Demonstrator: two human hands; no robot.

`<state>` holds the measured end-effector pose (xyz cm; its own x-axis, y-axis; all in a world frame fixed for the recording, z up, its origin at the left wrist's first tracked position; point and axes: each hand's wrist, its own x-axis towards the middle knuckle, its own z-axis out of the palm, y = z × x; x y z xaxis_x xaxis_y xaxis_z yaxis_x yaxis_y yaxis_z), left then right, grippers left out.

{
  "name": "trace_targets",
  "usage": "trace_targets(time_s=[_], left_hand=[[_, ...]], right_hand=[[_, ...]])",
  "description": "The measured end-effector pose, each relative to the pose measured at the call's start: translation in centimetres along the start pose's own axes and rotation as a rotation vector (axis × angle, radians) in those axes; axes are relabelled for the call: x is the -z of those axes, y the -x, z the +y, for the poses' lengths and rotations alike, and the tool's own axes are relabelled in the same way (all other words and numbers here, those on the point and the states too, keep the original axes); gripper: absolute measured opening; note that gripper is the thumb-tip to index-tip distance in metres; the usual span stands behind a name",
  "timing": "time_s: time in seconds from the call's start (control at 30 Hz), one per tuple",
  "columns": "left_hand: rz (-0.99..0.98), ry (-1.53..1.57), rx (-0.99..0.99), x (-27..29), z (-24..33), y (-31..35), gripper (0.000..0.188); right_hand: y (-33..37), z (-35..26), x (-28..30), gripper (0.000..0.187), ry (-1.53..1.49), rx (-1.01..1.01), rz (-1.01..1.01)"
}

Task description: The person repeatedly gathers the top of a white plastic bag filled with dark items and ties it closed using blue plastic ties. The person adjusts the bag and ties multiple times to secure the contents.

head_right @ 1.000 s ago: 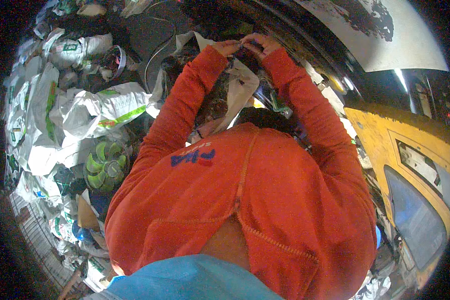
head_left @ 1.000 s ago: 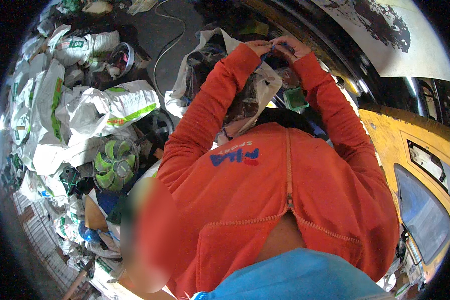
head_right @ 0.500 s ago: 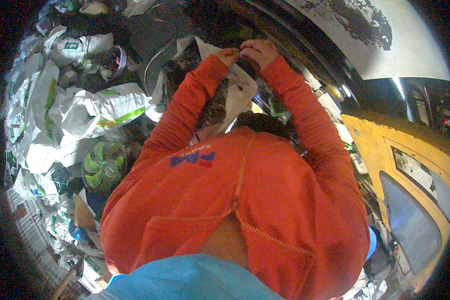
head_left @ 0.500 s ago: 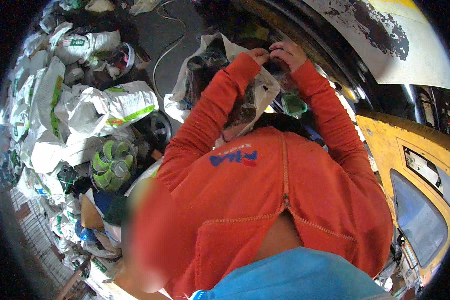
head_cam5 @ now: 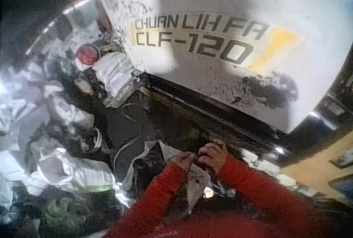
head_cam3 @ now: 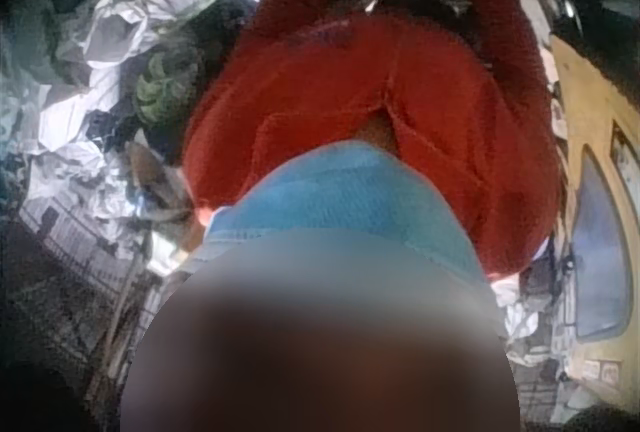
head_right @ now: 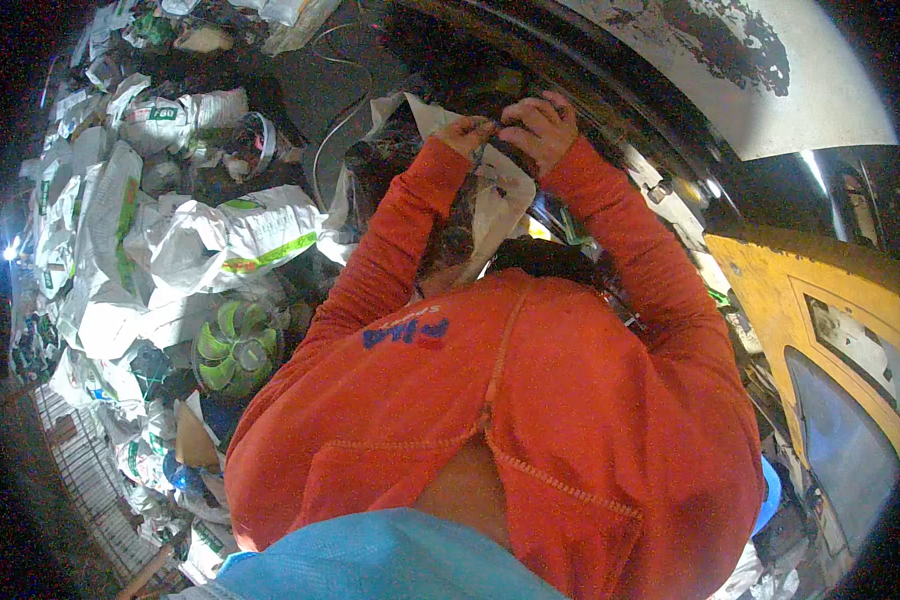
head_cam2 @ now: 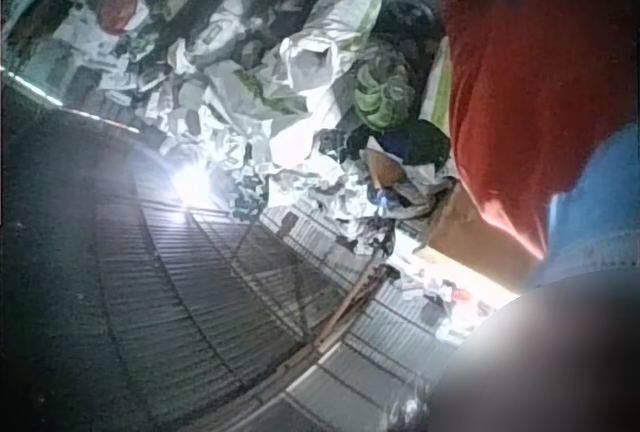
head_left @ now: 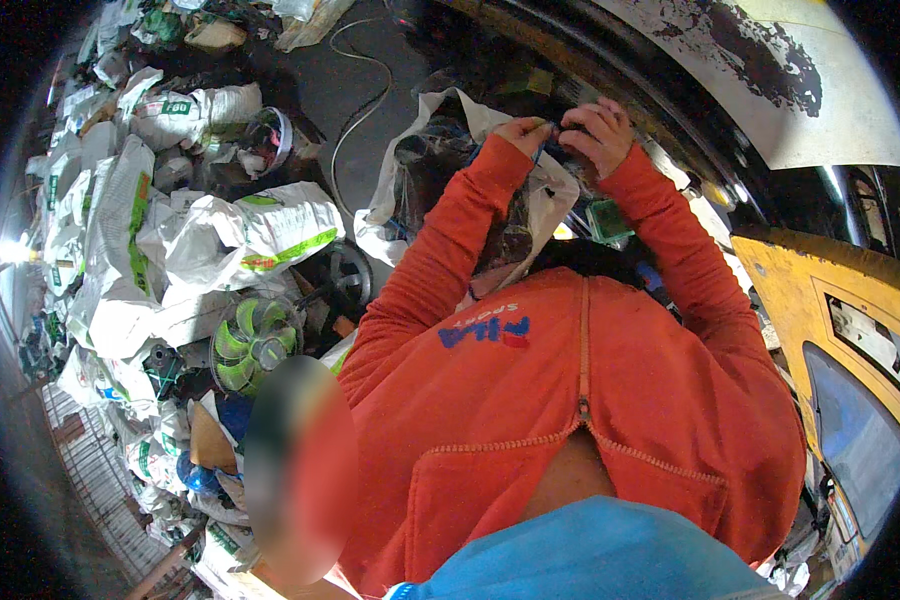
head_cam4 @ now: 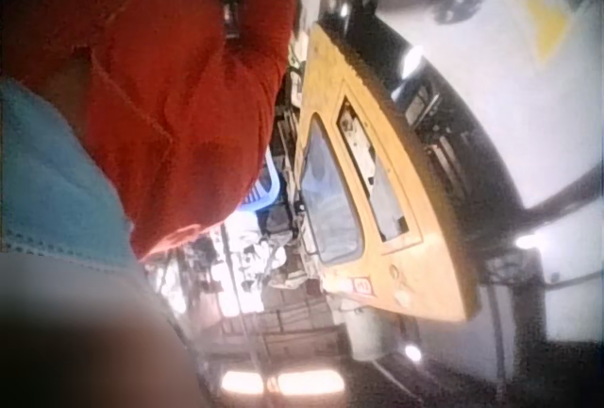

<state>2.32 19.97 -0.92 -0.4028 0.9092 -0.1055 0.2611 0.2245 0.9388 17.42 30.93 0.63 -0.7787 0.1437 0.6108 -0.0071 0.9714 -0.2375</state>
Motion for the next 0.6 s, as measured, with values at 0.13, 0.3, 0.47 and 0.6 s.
trace_targets(time_s=[0.13, 0.3, 0.47, 0.6], left_hand=[[-0.096, -0.240, -0.175, -0.3, 0.1, -0.2, 0.027], [-0.194, -0.155, -0.087, 0.8, -1.0, -1.0, 0.029], [-0.167, -0.223, -0.679, 2.3, -1.5, -0.9, 0.033], [-0.339, 0.041, -0.049, 2.0, 0.0, 0.0, 0.032]], right_hand=[[-0.6, -0.2, -1.0, 0.015, -0.407, -0.212, 0.012], [-0.6, -0.6, -2.1, 0.011, -0.645, -0.430, 0.046], [-0.2, -0.4, -2.2, 0.014, -0.521, -0.425, 0.038], [0.0, -0.4, -2.5, 0.014, -0.645, -0.538, 0.011]])
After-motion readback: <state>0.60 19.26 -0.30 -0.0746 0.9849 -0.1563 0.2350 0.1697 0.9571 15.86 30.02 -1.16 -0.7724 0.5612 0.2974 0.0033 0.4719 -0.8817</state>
